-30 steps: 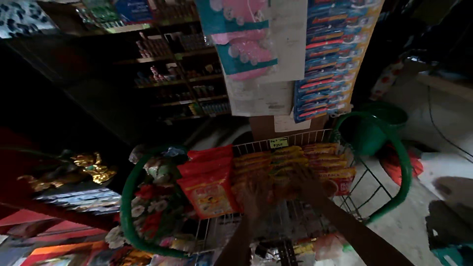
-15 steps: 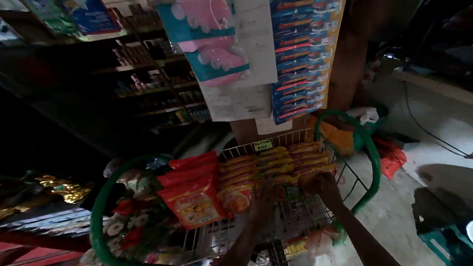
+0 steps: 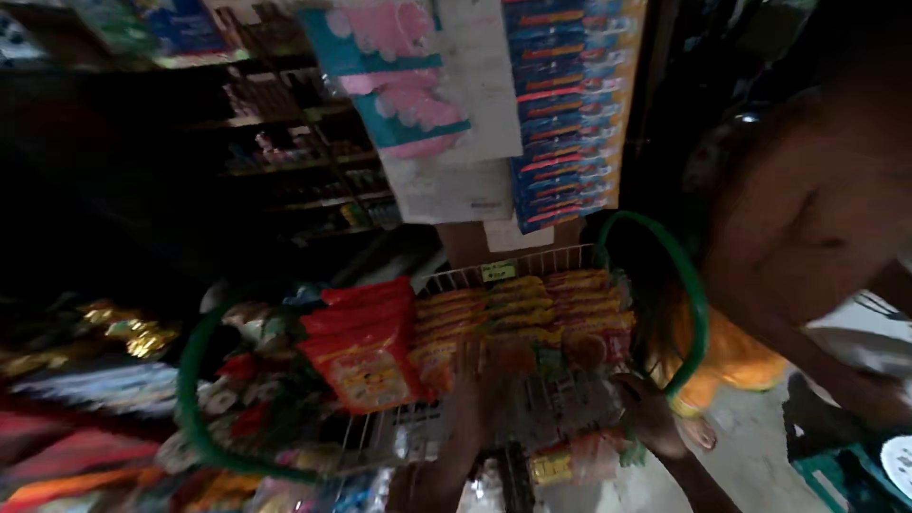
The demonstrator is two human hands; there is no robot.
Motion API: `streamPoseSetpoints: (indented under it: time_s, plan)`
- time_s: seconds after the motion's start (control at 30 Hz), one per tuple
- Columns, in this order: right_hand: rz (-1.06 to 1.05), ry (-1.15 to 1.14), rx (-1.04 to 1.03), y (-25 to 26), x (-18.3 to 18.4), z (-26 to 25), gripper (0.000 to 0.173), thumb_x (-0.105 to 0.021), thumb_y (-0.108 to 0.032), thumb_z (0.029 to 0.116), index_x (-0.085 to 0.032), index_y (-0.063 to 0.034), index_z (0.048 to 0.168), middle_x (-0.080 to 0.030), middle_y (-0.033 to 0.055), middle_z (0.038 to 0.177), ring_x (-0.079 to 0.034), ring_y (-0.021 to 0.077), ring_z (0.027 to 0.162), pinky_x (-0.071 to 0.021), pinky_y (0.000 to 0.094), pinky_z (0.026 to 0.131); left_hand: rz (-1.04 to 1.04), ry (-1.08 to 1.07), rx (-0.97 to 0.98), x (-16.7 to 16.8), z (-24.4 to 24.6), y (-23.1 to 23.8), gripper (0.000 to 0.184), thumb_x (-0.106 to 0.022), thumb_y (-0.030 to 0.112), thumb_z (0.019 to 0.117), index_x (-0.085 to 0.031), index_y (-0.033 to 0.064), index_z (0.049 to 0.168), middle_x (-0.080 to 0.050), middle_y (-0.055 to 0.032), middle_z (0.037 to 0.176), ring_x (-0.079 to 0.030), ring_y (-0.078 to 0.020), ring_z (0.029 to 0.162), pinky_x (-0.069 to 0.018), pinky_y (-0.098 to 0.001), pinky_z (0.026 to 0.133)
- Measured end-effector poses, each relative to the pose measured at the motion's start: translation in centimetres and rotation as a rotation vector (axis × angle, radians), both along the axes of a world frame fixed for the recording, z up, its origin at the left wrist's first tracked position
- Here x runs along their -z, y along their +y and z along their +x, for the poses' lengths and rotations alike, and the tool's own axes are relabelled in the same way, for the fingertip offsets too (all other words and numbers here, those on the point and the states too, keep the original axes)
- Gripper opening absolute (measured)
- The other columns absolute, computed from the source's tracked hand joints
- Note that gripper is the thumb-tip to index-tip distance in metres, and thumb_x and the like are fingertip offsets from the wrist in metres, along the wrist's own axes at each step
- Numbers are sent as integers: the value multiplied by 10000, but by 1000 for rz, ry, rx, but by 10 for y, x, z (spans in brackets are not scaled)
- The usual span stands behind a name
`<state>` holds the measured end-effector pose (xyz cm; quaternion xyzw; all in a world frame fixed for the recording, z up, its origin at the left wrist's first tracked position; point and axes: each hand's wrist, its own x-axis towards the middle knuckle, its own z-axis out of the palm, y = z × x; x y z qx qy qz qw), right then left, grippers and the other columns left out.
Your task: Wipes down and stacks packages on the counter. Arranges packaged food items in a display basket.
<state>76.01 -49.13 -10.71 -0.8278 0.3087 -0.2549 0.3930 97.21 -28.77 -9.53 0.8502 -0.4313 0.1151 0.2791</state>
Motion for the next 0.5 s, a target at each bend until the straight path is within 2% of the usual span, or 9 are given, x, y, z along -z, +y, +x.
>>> streamPoseSetpoints:
  time_s: [0.07,0.1,0.13,0.23,0.3,0.33,0.4,0.43,0.5]
  plan:
    - [-57,-4,25,6,3,-14,263,-552,-109,1006,-723,86,1055,-730,217,896,-719,322,815,-579,513,790,-186,-40,-62,8,-3,25,546,-741,279,848,-655,37,1329,-417,-305,1541,-290,-576,1450,-267,-692,1160]
    - [-104,4,28,8,7,-21,282,-538,-123,992,-716,93,1023,-716,218,850,-707,329,773,-570,523,751,-261,-56,-92,13,-8,39,476,-720,294,864,-691,57,1277,-465,-286,1511,-336,-536,1445,-306,-652,1161]
    - [-119,29,16,11,8,-26,296,-531,-118,996,-712,114,1029,-715,254,870,-710,377,803,-560,563,782,-319,-56,-119,19,-15,53,410,-696,313,896,-711,88,1238,-502,-255,1490,-381,-466,1445,-333,-593,1173]
    - [-204,-13,-154,18,19,-32,301,-555,-116,976,-696,133,1072,-689,301,1094,-680,430,1014,-542,541,927,-474,-41,-196,35,-59,88,216,-672,334,952,-763,140,980,-646,-176,1329,-540,-288,1338,-413,-441,1136]
    - [-221,-1,-323,28,17,-26,279,-614,-69,951,-692,139,1121,-622,342,1279,-627,489,1165,-507,570,1013,-520,-15,-171,39,-92,105,191,-669,325,973,-740,161,906,-659,-110,1312,-503,-219,1373,-371,-387,1181]
    - [-203,33,-390,36,13,-23,308,-607,-54,958,-675,141,1186,-614,342,1306,-613,500,1201,-488,583,1037,-550,19,-156,43,-108,111,179,-689,326,963,-752,171,901,-669,-86,1306,-505,-204,1370,-379,-379,1176]
    - [-132,107,-474,53,0,-14,315,-570,-89,1000,-669,122,1212,-695,295,1168,-687,434,1079,-533,561,972,-600,79,-126,47,-135,119,178,-706,324,955,-734,168,874,-673,-52,1296,-495,-181,1377,-393,-362,1171]
    - [-124,121,-510,62,-3,-9,305,-568,-117,1009,-685,114,1170,-722,271,1077,-715,401,992,-558,551,919,-612,108,-124,50,-147,123,175,-704,319,956,-724,170,867,-666,-31,1304,-482,-169,1389,-397,-350,1173]
    - [-172,112,-586,76,2,0,288,-579,-137,1006,-707,109,1082,-728,262,1003,-719,405,938,-567,563,876,-639,154,-123,60,-166,133,227,-668,334,984,-712,157,851,-669,-10,1304,-467,-168,1402,-384,-350,1181]
